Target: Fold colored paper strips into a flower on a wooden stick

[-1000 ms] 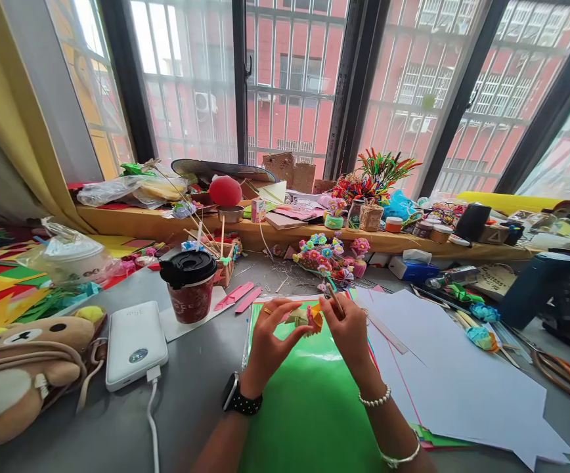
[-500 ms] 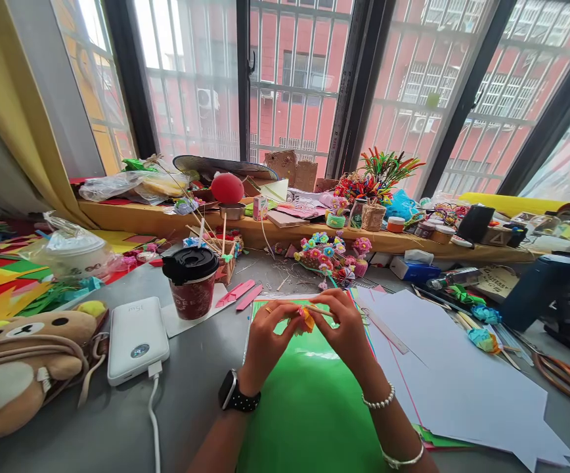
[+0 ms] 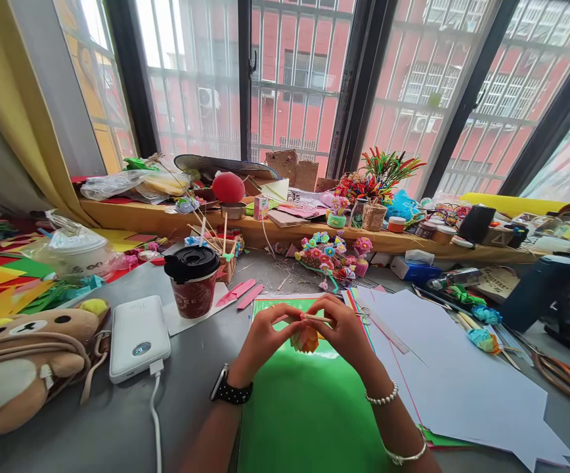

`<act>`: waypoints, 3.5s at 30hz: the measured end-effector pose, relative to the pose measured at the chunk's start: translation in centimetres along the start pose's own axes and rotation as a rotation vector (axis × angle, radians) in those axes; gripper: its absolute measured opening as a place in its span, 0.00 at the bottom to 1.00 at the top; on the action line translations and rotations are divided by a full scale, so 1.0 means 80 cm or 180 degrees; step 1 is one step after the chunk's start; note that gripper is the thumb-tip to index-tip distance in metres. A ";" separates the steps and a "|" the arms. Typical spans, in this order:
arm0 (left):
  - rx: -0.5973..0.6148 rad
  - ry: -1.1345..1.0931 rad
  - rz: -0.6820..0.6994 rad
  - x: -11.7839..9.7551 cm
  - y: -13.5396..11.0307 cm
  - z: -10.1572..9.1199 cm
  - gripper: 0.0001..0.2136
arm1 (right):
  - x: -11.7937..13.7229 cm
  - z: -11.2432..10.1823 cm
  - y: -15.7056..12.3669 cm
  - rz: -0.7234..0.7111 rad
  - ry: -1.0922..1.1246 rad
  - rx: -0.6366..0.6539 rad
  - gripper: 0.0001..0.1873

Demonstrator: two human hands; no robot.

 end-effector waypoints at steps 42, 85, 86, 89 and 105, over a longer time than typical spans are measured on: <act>0.0190 0.0795 0.0309 -0.007 0.005 -0.011 0.05 | 0.002 0.002 -0.005 -0.0323 -0.0234 0.0380 0.09; 0.1220 -0.1225 -0.1240 0.025 -0.008 0.013 0.12 | -0.021 0.009 -0.006 0.0905 0.0677 0.0993 0.13; 0.1225 -0.1234 -0.1264 0.026 -0.008 0.013 0.12 | -0.021 0.009 -0.006 0.0898 0.0688 0.0993 0.13; 0.1230 -0.1216 -0.1294 0.029 -0.007 0.014 0.12 | -0.021 0.010 -0.006 0.0884 0.0678 0.1057 0.13; 0.1021 -0.0820 -0.1082 0.045 -0.002 0.019 0.13 | -0.028 0.020 -0.006 0.0704 0.0207 0.0874 0.06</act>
Point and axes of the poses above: each hand's wrist, its own y-axis towards the middle knuckle, its own z-axis out of the palm, x = y × z, the point moved 4 cm from there along y, towards the middle knuckle, and after that the axes turned 10 degrees about -x, right-handed, at the moved point
